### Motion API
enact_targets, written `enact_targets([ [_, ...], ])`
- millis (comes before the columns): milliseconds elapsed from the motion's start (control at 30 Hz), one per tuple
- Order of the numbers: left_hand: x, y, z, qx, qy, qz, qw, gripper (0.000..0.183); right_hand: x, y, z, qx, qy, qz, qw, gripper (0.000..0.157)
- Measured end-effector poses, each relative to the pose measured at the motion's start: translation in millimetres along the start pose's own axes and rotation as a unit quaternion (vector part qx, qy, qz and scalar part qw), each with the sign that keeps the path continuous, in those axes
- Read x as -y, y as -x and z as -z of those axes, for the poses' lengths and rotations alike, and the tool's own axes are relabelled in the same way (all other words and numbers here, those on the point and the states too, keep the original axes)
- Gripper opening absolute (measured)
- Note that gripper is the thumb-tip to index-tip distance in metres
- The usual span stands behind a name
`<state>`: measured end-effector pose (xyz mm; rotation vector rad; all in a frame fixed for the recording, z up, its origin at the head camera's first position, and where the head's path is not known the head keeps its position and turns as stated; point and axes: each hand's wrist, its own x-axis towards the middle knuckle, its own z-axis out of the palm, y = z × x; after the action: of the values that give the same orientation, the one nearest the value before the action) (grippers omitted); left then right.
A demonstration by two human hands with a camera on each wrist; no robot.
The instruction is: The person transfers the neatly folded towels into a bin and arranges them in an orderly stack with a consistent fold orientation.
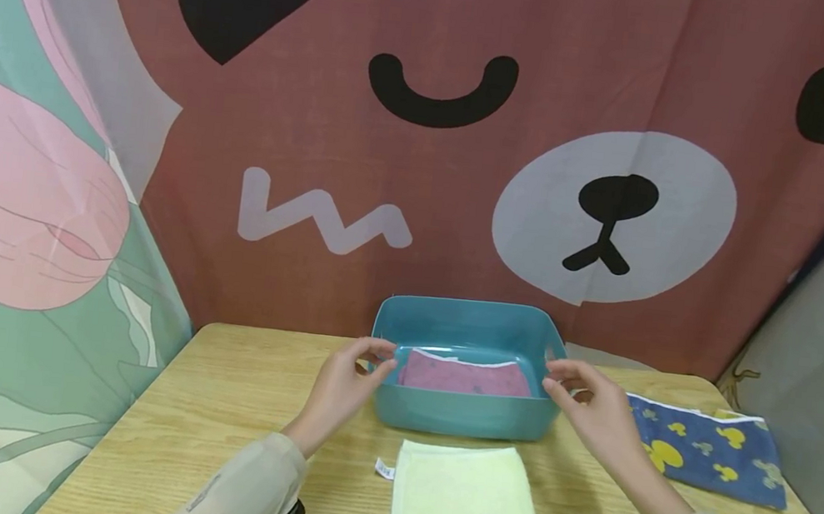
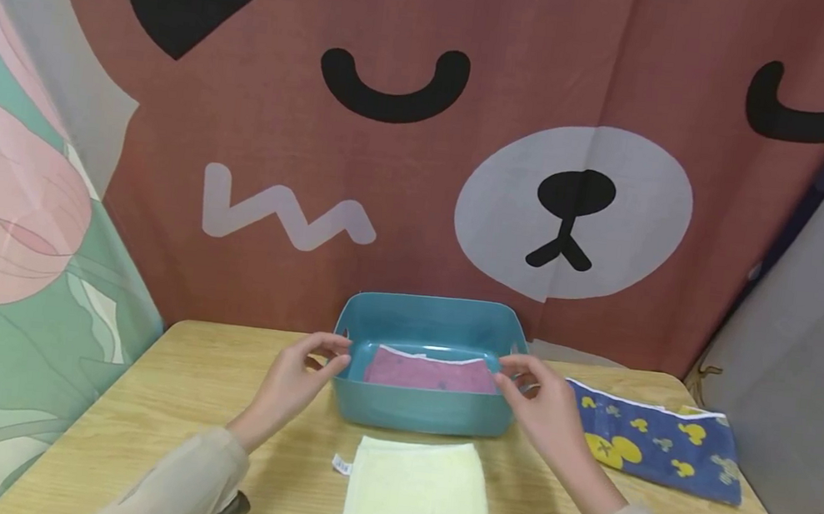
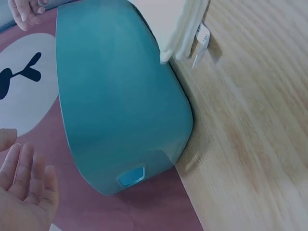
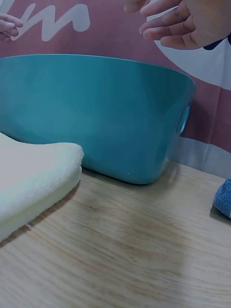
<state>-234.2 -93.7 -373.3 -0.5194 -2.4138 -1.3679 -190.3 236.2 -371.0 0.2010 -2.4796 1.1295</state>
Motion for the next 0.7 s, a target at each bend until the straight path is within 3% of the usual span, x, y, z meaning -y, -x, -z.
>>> enact_targets([
  [233,-2.6,10.8,5.4,0.006,-0.01,-0.02,0.9997,0.019,4.2,13.8,4.8,0.0,-0.006,0.009,1.0,0.024],
  [700,-8.5,43.2,14.2,0.055,-0.036,0.001,0.9979,0.018,9.7,46.8,1.2,0.027,-0.008,-0.004,1.0,0.017],
])
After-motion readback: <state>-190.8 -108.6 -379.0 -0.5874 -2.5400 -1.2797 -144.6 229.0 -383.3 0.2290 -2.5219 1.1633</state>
